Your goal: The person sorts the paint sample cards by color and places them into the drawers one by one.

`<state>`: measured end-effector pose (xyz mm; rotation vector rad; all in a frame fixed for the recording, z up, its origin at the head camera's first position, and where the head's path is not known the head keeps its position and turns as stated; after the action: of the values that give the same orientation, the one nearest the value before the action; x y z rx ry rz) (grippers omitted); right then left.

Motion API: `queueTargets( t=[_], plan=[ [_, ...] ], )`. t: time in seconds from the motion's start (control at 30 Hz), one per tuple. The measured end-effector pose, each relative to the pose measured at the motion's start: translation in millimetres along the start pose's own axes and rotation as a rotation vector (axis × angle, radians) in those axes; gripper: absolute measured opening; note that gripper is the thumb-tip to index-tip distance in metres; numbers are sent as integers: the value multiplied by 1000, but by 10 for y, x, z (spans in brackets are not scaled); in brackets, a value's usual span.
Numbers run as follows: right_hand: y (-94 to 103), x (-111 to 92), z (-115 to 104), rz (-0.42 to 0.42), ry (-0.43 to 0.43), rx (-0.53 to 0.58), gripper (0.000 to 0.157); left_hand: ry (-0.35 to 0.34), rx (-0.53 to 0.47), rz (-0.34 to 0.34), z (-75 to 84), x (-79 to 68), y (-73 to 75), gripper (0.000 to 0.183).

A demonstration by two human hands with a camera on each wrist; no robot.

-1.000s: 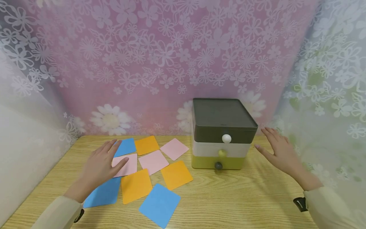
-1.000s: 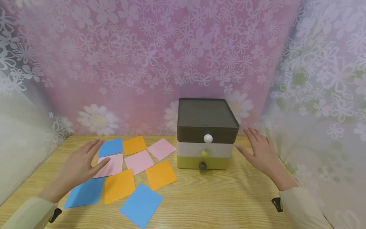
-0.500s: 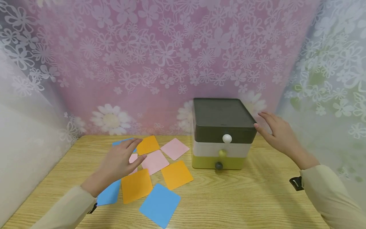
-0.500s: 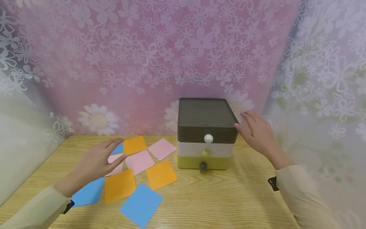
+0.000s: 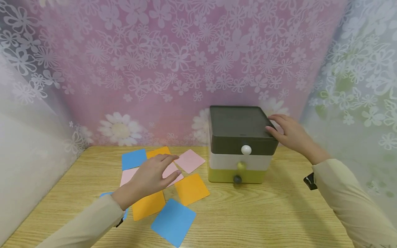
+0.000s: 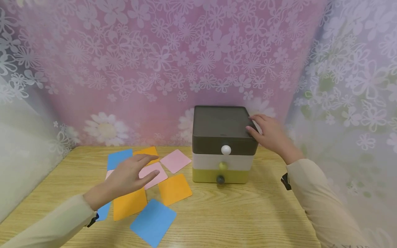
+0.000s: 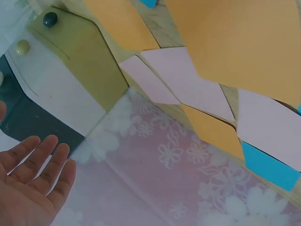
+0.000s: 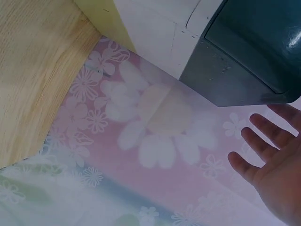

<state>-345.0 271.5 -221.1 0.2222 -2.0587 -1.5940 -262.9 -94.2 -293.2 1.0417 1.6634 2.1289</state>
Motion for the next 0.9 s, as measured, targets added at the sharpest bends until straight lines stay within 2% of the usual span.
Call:
queueTargets(
  t=[0.23, 0.47, 0.73, 0.9],
  plan=[
    [-55, 112, 11, -100, 11, 39, 47, -28, -47, -62, 183, 179, -124, 42],
    [-125, 139, 61, -195, -17, 94, 48, -54, -94, -136, 396, 374, -267, 41],
    [-157, 135, 94, -202, -23, 111, 47, -85, -197, -215, 658, 637, -449, 41],
    [-169, 128, 111, -196, -25, 132, 46, -62, -302, -249, 779, 831, -556, 41]
  ],
)
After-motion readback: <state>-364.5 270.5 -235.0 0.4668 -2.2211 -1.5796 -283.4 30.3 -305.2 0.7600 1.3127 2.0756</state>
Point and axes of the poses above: each hand's wrist, its own x-axis towards the middle knuckle, its own y-axis out of the back of the hand, z = x × y, the point moved 7 cm from there along x, towards the middle knuckle, and after that the axes turned 10 degrees about -z, right-handed, at the moved point
